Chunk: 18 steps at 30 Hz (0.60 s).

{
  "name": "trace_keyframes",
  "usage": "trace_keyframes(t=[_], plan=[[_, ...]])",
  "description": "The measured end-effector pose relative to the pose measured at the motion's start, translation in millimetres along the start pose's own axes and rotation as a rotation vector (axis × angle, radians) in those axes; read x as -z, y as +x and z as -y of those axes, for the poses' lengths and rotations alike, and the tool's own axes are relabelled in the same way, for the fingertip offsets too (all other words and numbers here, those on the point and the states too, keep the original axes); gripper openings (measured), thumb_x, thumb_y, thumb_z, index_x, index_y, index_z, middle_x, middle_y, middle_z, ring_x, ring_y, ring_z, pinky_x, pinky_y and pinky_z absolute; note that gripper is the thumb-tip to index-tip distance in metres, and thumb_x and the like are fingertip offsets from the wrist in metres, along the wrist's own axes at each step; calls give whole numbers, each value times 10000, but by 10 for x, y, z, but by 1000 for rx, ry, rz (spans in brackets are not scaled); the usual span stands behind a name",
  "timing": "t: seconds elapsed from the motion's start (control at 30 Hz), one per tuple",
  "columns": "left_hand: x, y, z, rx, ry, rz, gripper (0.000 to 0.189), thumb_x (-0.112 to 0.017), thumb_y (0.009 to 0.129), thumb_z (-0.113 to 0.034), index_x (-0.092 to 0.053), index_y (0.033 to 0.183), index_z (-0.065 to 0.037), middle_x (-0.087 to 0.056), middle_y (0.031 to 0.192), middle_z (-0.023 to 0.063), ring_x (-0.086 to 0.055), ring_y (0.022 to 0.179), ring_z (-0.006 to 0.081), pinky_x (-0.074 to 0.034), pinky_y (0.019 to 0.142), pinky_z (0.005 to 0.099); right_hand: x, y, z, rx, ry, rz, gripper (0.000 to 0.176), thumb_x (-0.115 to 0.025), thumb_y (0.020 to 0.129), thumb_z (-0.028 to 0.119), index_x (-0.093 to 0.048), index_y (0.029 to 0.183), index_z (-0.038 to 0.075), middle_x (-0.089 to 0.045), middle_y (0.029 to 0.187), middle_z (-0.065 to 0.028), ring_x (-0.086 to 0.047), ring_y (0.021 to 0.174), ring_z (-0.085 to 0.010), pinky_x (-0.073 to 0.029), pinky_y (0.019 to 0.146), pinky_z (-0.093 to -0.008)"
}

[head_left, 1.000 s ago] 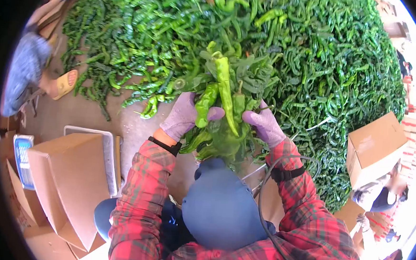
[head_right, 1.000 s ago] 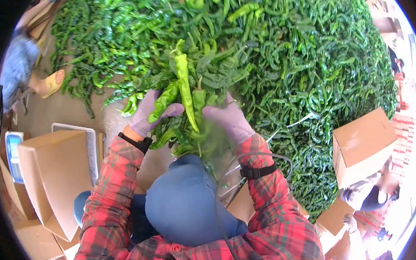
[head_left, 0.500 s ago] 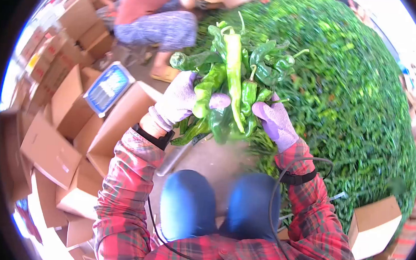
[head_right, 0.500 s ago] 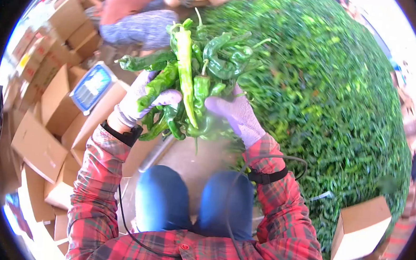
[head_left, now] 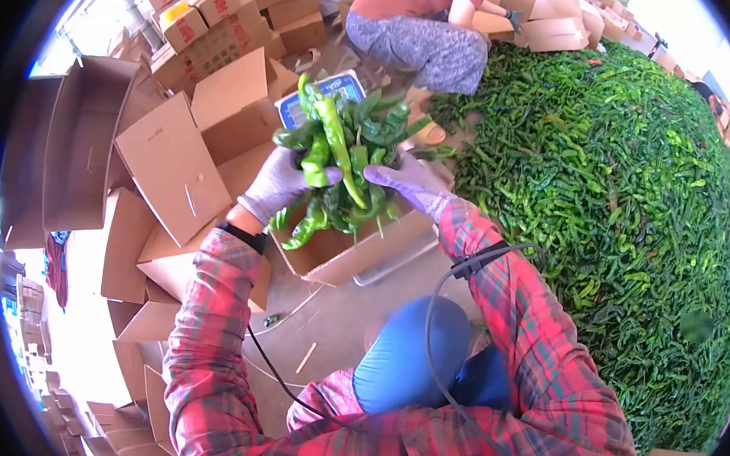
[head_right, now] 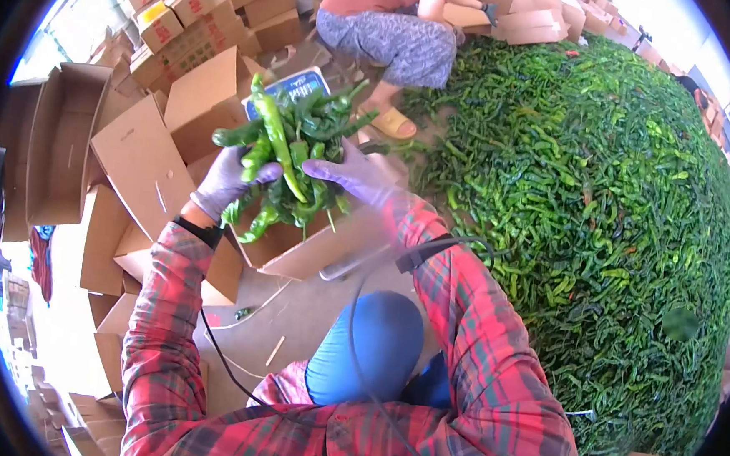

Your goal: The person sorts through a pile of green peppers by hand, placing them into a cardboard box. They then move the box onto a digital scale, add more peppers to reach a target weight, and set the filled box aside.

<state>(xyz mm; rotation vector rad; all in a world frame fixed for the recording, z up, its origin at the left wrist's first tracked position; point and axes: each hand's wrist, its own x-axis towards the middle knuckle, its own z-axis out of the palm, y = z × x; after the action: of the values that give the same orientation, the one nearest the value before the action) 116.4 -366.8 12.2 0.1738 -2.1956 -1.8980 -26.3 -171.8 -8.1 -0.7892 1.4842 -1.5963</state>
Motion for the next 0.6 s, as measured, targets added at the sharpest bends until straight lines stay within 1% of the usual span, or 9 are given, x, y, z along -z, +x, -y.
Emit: trace_keyframes(t=[0.03,0.1,0.13,0.2,0.27,0.4,0.43,0.53,0.6], plan=[[-43,-13,221,4,6,5,697,-845,776,-275,-503,1324,-13,-609,1215,49,-568,1086,155,-471,954,342,49,124,-367,104,109,81,687,-800,809,186,-451,1368,-9,-580,1273,-59,-565,1129,-160,-453,996,-319],[-158,6,645,57,0,21,657,-827,797,-250,-508,1324,-20,-610,1211,43,-572,1085,162,-467,960,342,89,128,-564,19,150,161,678,-784,824,214,-453,1377,5,-569,1286,-57,-546,1141,-149,-443,1000,-314],[-204,-13,851,182,-43,-42,664,-826,793,-227,-504,1334,-17,-609,1218,44,-566,1089,166,-460,967,341,98,107,-648,-22,173,197,674,-775,831,229,-454,1382,11,-564,1292,-56,-536,1147,-143,-438,1002,-311],[-365,21,966,154,-322,0,666,-831,779,-198,-504,1328,-8,-608,1216,44,-567,1085,156,-468,951,335,109,79,-715,46,203,113,686,-774,821,187,-442,1393,8,-562,1294,-59,-542,1149,-148,-435,1006,-307],[-422,64,960,119,-248,-28,577,-821,775,-147,-545,1259,5,-635,1125,36,-590,995,138,-490,884,308,165,82,-719,83,179,75,707,-776,815,177,-429,1408,12,-563,1294,-61,-544,1152,-152,-433,1010,-312],[-464,44,915,155,50,-111,403,-811,773,-151,-619,1091,6,-644,961,8,-586,844,112,-504,764,282,311,131,-662,-87,-239,152,559,-770,820,166,-545,1314,32,-627,1237,-33,-568,1126,-155,-449,980,-336],[-447,44,1042,151,64,-129,394,-814,767,-151,-623,1074,6,-643,944,5,-585,831,110,-503,759,283,300,131,-677,-42,-164,180,549,-787,804,236,-587,1278,45,-660,1196,-44,-578,1119,-172,-439,972,-352],[-405,50,977,195,109,-127,375,-810,757,-134,-629,1052,11,-645,930,11,-580,827,97,-500,750,276,370,183,-352,-87,-689,179,725,-827,748,343,-535,1331,27,-599,1293,-134,-557,1182,-243,-420,1014,-359],[-410,34,883,172,-26,-105,394,-810,754,-137,-625,1066,17,-647,933,19,-577,835,91,-498,752,267,501,299,-531,42,-693,-19,643,-823,764,275,-555,1280,3,-640,1185,-104,-584,1093,-186,-453,966,-332]])
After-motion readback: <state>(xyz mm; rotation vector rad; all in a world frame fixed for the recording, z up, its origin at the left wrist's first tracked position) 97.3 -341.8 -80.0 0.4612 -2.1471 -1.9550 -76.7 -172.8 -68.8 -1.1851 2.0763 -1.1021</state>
